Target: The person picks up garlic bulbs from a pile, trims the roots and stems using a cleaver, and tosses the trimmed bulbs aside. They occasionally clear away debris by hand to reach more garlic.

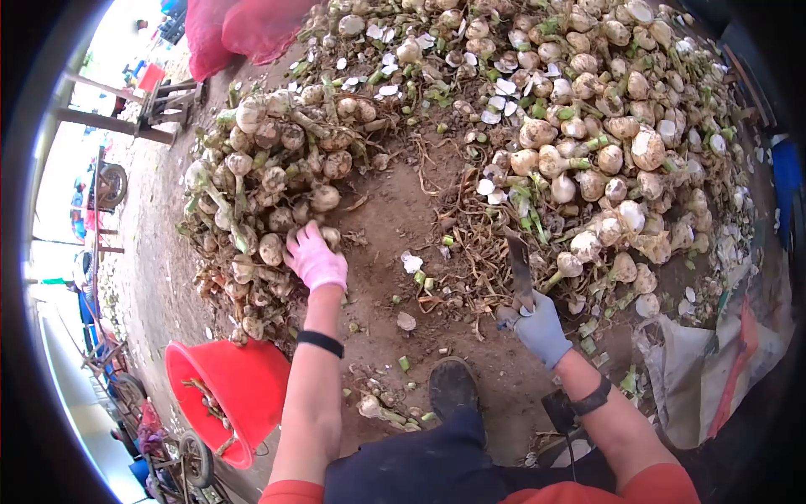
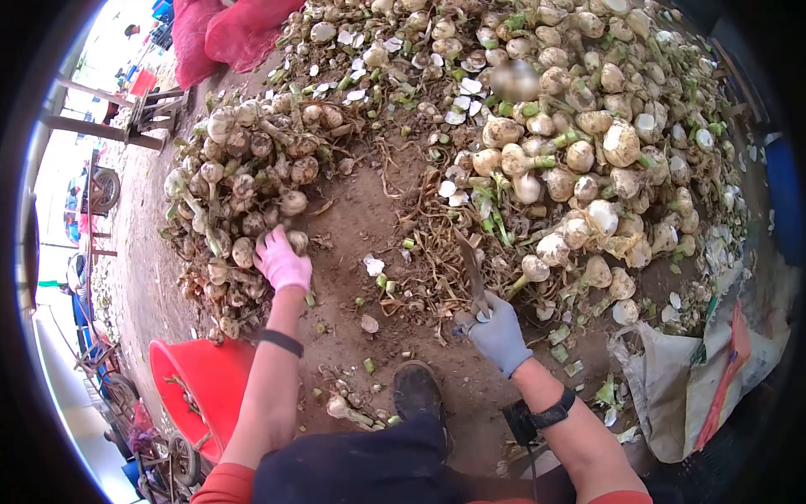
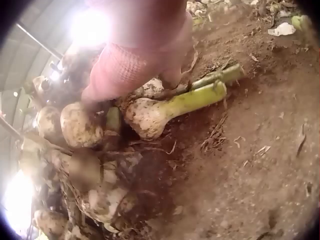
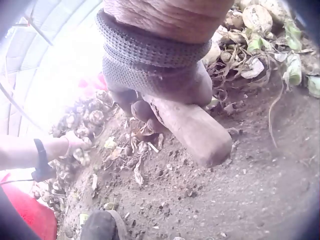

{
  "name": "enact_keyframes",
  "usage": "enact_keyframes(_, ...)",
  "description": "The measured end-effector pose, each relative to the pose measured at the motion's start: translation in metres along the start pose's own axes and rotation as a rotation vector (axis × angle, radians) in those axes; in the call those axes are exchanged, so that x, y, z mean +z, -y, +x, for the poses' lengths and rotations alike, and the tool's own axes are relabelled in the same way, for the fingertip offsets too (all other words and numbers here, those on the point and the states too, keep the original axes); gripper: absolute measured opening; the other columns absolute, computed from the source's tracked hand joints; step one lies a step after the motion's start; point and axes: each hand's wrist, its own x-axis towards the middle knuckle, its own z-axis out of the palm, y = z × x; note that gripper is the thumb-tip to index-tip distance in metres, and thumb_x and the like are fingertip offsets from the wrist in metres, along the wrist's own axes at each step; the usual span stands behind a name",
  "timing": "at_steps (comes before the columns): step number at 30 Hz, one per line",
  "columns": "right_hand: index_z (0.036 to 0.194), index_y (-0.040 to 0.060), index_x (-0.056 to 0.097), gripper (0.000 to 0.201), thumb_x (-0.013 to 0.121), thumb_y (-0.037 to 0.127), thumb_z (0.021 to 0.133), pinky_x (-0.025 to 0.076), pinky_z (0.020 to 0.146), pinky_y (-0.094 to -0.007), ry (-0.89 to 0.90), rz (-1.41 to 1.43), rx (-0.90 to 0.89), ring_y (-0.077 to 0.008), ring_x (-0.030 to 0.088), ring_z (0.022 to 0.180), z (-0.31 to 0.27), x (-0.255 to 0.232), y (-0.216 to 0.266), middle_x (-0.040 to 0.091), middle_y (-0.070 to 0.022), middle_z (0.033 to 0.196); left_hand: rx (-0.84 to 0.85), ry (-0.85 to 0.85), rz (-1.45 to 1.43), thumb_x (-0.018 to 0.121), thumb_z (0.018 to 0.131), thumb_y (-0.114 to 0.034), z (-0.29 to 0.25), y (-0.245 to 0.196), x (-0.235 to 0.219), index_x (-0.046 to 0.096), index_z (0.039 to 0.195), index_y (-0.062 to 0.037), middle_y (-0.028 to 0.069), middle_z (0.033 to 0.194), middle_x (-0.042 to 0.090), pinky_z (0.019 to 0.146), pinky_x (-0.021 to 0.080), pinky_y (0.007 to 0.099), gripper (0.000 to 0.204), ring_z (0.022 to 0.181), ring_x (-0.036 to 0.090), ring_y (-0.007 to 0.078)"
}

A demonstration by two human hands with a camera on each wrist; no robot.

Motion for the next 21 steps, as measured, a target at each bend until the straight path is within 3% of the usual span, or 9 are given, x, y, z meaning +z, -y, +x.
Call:
enact_keyframes(4,0.075,0.0042,0.050,0.028,0.076,0.014,0.077,0.038,0.056,-0.0283,0.001,-0.037,-0.008,-0.0095,0.039,0.061,-0.008,-0.006,0.017,0.044,0.0014,0.063,0.084,0.095,-0.105,0.081,0.061,-0.014,-0.057,-0.010,-0.006,0.048,0.125,-0.0144,0.0129,0.129,0.047,0.112,0.026,0.0458,0.073,0.126,0.040,0.0303)
enact_keyframes(6,0.076,0.0039,0.050,0.027,0.076,0.014,0.077,0.038,0.056,-0.0286,-0.009,-0.074,-0.033,-0.0099,0.039,0.061,-0.008,-0.007,0.019,0.044,0.0009,0.063,0.172,-0.004,-0.419,0.079,0.061,-0.009,-0.082,-0.007,0.015,0.047,0.128,-0.0100,0.0186,0.125,0.046,0.107,0.034,0.0429,0.074,0.120,0.045,0.0347)
enact_keyframes(9,0.076,0.0037,0.051,0.027,0.076,0.014,0.077,0.038,0.056,-0.0290,-0.015,-0.133,-0.054,-0.0104,0.039,0.060,-0.009,-0.008,0.015,0.044,-0.0003,0.062,0.031,-0.024,-0.613,0.078,0.061,-0.006,-0.081,-0.007,0.035,0.049,0.126,-0.0071,0.0206,0.123,0.046,0.104,0.038,0.0433,0.071,0.115,0.048,0.0365)
enact_keyframes(12,0.078,0.0039,0.053,0.026,0.076,0.017,0.077,0.041,0.056,-0.0308,0.001,-0.167,-0.093,-0.0144,0.044,0.059,-0.005,-0.007,0.014,0.048,-0.0039,0.063,-0.069,0.020,-0.743,0.077,0.064,0.000,-0.071,-0.011,0.035,0.051,0.124,-0.0050,0.0170,0.120,0.051,0.098,0.045,0.0387,0.066,0.108,0.056,0.0299)
enact_keyframes(14,0.079,0.0039,0.054,0.026,0.075,0.019,0.077,0.043,0.057,-0.0327,0.002,-0.189,-0.106,-0.0181,0.050,0.058,-0.009,-0.007,0.018,0.051,-0.0069,0.063,-0.068,0.392,-1.385,0.075,0.068,0.006,-0.080,-0.022,0.029,0.051,0.123,-0.0030,0.0106,0.117,0.057,0.093,0.049,0.0324,0.061,0.106,0.059,0.0201)
enact_keyframes(15,0.081,0.0044,0.055,0.026,0.074,0.022,0.078,0.045,0.059,-0.0355,-0.019,-0.310,-0.141,-0.0244,0.055,0.062,-0.011,-0.007,0.030,0.055,-0.0105,0.066,-0.116,0.563,-1.507,0.071,0.070,0.012,-0.088,-0.035,-0.004,0.048,0.125,-0.0021,0.0056,0.117,0.059,0.091,0.050,0.0282,0.062,0.105,0.058,0.0146)
enact_keyframes(16,0.083,0.0049,0.056,0.027,0.073,0.025,0.078,0.047,0.061,-0.0384,-0.043,-0.432,-0.175,-0.0307,0.061,0.066,-0.012,-0.006,0.043,0.058,-0.0140,0.069,-0.106,0.589,-1.513,0.071,0.070,0.012,-0.094,-0.044,-0.019,0.048,0.125,-0.0021,0.0056,0.117,0.059,0.091,0.050,0.0282,0.062,0.105,0.058,0.0146)
enact_keyframes(18,0.086,0.0062,0.056,0.026,0.074,0.024,0.077,0.047,0.059,-0.0368,-0.103,-0.520,-0.197,-0.0293,0.058,0.061,-0.017,-0.003,0.062,0.056,-0.0148,0.068,0.072,0.706,-1.664,0.069,0.071,0.012,-0.107,-0.058,-0.039,0.045,0.130,-0.0022,0.0064,0.119,0.057,0.093,0.049,0.0289,0.065,0.107,0.058,0.0151)
enact_keyframes(21,0.087,0.0100,0.055,0.019,0.066,0.015,0.073,0.049,0.062,-0.0445,-0.052,-0.635,-0.438,-0.0358,0.063,0.073,-0.024,-0.003,0.087,0.061,-0.0144,0.076,0.163,0.870,-1.699,0.067,0.074,0.009,-0.122,-0.072,-0.065,0.037,0.137,-0.0035,0.0080,0.120,0.056,0.093,0.049,0.0287,0.072,0.109,0.057,0.0156)
